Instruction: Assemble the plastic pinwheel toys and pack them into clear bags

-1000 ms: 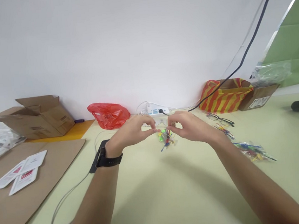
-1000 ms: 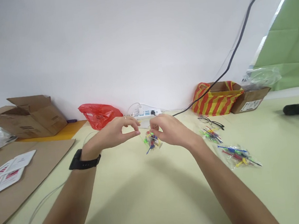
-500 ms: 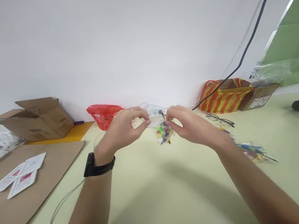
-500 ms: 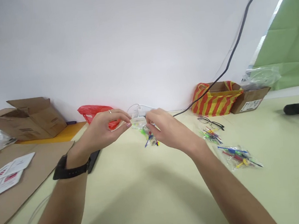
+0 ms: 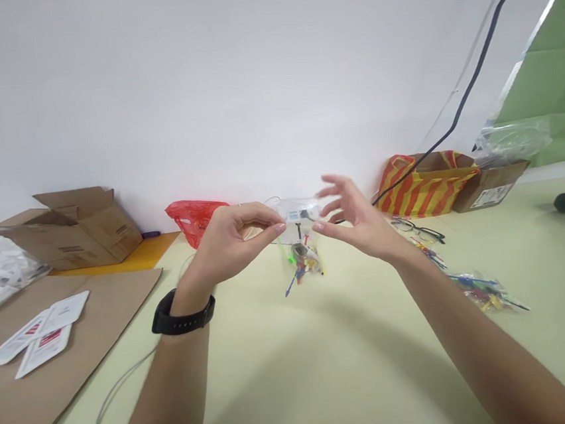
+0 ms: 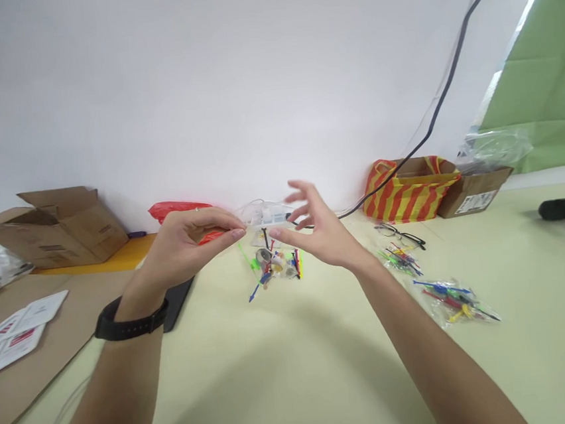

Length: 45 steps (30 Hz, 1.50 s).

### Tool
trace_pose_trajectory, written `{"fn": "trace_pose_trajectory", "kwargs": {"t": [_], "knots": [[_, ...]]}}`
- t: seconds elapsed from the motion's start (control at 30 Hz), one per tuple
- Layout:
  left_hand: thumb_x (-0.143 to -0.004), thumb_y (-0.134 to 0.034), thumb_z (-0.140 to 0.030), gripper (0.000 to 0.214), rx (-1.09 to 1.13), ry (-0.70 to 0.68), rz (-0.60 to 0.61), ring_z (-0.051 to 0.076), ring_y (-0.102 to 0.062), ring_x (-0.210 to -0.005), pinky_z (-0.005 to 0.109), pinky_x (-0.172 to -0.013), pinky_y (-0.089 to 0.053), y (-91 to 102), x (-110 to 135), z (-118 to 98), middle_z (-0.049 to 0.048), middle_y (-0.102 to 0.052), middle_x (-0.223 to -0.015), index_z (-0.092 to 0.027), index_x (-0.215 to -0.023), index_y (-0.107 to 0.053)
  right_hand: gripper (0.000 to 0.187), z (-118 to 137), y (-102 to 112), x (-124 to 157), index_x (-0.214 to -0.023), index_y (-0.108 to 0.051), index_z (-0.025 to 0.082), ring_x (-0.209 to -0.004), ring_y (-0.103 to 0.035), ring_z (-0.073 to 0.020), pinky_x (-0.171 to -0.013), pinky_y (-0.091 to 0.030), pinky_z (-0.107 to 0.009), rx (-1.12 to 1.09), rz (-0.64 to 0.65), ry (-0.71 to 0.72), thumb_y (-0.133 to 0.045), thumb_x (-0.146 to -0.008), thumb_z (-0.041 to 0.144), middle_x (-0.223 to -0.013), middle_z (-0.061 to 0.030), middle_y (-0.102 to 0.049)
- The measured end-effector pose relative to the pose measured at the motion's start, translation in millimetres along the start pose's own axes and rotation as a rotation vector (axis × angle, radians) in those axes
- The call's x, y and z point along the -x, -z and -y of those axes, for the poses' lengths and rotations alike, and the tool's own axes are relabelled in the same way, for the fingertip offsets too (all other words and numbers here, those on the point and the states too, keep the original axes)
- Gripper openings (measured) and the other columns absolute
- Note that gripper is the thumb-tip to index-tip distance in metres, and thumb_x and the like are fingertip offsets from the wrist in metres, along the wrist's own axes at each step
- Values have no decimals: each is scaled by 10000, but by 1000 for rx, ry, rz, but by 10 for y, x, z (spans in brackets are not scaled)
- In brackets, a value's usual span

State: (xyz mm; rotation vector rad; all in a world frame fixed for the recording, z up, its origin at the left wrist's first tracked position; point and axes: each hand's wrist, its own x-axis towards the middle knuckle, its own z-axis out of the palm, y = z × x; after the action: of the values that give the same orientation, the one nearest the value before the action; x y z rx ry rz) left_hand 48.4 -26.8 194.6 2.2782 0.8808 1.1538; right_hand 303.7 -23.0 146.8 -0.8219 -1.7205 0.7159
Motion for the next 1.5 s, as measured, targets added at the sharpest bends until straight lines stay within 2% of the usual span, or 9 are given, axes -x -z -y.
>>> {"fn": "trace_pose_trajectory", "kwargs": {"t": [0.1,0.27,0.37,0.43,0.6,0.73,0.9,1.17,1.5], "knots": [[-888,-746,-427,237,17,7,9,232,-731,-895,372,-849,-618,-16,-5,-6,89,-789,-950,-200,-909,-810,718,-135,-6,-39,-1438,-479,272,-922,-640,-197,-827,-564,-357,-169,155,-119,-815,-846,499,-1125,-73,-668],[-881,-765,-381,191,41,17,26,224,-732,-874,366,-844,-618,-12,-3,-3,83,-787,-933,-198,-904,-814,508,-174,-30,-48,-1252,-647,228,-842,-615,-172,-784,-524,-325,-252,241,-153,-840,-836,445,-986,-41,-676],[-862,-789,-383,195,60,16,4,227,-735,-877,367,-837,-628,9,3,-8,82,-784,-925,-189,-879,-805,316,-129,-20,-40,-961,-682,195,-816,-602,-171,-767,-494,-313,-284,232,-152,-818,-859,462,-841,-16,-636],[-842,-818,-380,218,108,22,-48,224,-742,-878,359,-825,-638,3,3,-20,82,-781,-944,-188,-943,-798,336,-79,-13,-34,-841,-633,197,-804,-586,-169,-760,-484,-309,-293,189,-133,-807,-866,483,-811,-11,-614],[-829,-850,-400,660,307,90,-166,198,-772,-882,324,-799,-655,-196,-34,-44,58,-761,-1069,-290,-1425,-587,285,59,-68,-15,-909,-583,230,-776,-571,-162,-746,-489,-312,-432,40,-41,-742,-935,464,-888,-22,-627],[-850,-833,-389,400,415,164,4,240,-776,-958,356,-853,-660,-388,-63,1,92,-782,-1071,-190,-1180,-727,282,107,-126,-11,-931,-568,248,-711,-552,-147,-673,-481,-297,-448,-43,-6,-761,-925,454,-849,1,-605],[-870,-818,-374,246,410,178,3,217,-779,-835,341,-807,-654,-391,-67,67,75,-801,-893,-158,-983,-786,331,87,-98,-37,-1042,-689,228,-754,-588,-171,-706,-512,-326,-304,8,-35,-785,-886,504,-846,-24,-648],[-865,-816,-433,374,395,192,-50,243,-790,-897,380,-857,-658,-298,-75,237,113,-816,-1009,-154,-1113,-797,297,-61,-5,-75,-995,-780,193,-723,-568,-155,-685,-487,-315,-321,55,-76,-805,-873,463,-798,-26,-663],[-878,-817,-386,353,485,239,80,264,-797,-951,394,-935,-643,-272,-62,514,123,-821,-1004,-151,-1140,-785,301,-383,37,-80,-1114,-807,220,-720,-599,-146,-695,-511,-294,-439,126,-202,-812,-859,379,-784,-19,-676]]}}
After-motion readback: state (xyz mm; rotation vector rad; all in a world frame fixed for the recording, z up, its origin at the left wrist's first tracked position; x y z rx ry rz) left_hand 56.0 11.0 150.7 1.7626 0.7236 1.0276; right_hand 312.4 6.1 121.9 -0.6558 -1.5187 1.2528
